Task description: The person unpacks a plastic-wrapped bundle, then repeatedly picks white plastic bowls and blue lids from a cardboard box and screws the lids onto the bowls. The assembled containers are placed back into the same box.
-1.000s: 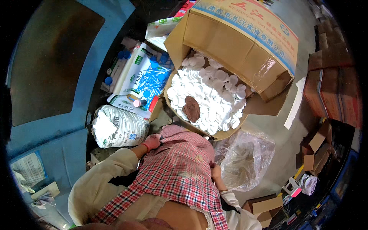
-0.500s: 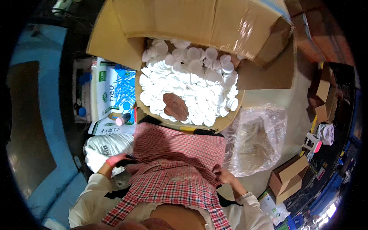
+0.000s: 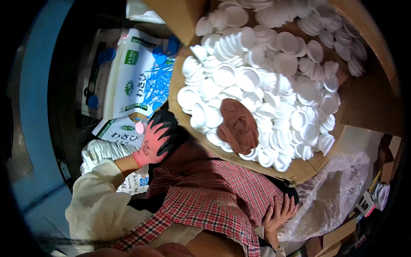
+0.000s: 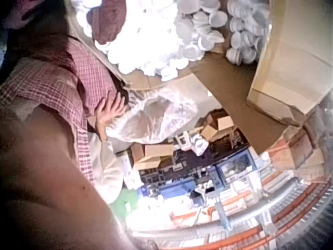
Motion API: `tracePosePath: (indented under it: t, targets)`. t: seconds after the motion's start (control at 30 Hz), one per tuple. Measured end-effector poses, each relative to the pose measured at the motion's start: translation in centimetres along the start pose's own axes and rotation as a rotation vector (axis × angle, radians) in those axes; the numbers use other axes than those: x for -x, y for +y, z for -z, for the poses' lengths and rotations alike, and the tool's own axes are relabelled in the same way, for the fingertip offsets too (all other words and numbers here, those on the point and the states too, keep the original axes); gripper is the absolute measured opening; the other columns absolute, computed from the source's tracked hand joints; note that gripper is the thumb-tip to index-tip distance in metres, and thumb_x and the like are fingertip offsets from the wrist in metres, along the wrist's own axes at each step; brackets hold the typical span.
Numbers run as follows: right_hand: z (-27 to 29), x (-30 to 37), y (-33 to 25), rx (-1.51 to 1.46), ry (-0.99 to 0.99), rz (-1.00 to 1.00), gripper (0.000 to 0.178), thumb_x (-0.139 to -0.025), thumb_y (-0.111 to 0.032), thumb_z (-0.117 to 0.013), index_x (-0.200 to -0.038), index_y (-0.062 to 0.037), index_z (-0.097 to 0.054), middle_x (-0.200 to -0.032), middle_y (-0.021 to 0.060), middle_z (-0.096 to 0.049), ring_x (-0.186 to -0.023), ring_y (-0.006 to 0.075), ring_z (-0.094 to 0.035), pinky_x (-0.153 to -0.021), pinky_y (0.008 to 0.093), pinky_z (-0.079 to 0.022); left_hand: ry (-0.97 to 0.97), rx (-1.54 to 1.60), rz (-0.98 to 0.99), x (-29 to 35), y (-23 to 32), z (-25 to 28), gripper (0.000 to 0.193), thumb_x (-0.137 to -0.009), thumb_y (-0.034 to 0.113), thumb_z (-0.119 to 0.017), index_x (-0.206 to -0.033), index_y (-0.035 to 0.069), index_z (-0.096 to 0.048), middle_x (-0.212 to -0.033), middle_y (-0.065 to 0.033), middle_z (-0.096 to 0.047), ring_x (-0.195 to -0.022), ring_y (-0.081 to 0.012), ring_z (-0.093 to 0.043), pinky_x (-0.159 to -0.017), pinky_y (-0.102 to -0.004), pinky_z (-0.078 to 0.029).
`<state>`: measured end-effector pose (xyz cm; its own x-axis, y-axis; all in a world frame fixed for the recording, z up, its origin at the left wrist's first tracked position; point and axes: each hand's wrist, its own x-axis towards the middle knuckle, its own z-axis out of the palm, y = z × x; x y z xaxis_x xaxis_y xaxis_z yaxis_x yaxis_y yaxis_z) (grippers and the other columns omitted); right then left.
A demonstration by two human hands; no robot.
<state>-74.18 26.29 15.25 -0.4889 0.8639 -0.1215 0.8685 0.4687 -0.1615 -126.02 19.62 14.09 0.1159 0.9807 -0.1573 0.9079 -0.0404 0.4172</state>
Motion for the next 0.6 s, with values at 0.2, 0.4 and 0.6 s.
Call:
tracePosePath:
  t: [0.2, 0.4, 0.6]
  targets:
    - [-2.2, 3.1, -4.3, 0.083, 0.168, 0.038, 0.03, -0.093, -0.026, -0.047, -0.108, -0.0116, -0.069, -0.135, 0.0124, -0.055, -0.133, 0.0374, -0.039, -0.113, 0.0567, -0.015, 0.417, 0.399, -0.044, 5.4, -4.6, -5.3, 0.059, -0.065, 0.016, -0.069, -0.119, -0.002, -0.056, -0.134, -0.0229, -0.044, -0.124, -0.0469, -0.041, -0.109, -0.0593, -0.025]
    - [-2.9, 5.1, -7.7, 0.268, 0.224, 0.046, 0.025, -0.093, -0.025, -0.052, -0.106, -0.0119, -0.068, -0.133, 0.009, -0.056, -0.132, 0.0333, -0.041, -0.113, 0.0531, -0.018, 0.364, 0.324, 0.621, 7.2, -25.1, -8.2, 0.038, -0.082, 0.025, -0.068, -0.112, 0.002, -0.062, -0.107, -0.0196, -0.066, -0.101, -0.0344, -0.063, -0.088, -0.0399, -0.05]
    - [-0.8, 1.4, -12.2, -0.001, 0.161, -0.149, 0.019, -0.09, -0.017, -0.056, -0.098, -0.0025, -0.066, -0.121, 0.0143, -0.058, -0.116, 0.0336, -0.051, -0.107, 0.0471, -0.03, -0.379, 0.212, 0.839, 7.3, -40.6, -20.2, 0.074, -0.067, 0.053, -0.08, -0.103, -0.008, -0.062, -0.098, -0.0266, -0.067, -0.085, -0.0355, -0.069, -0.071, -0.0444, -0.056]
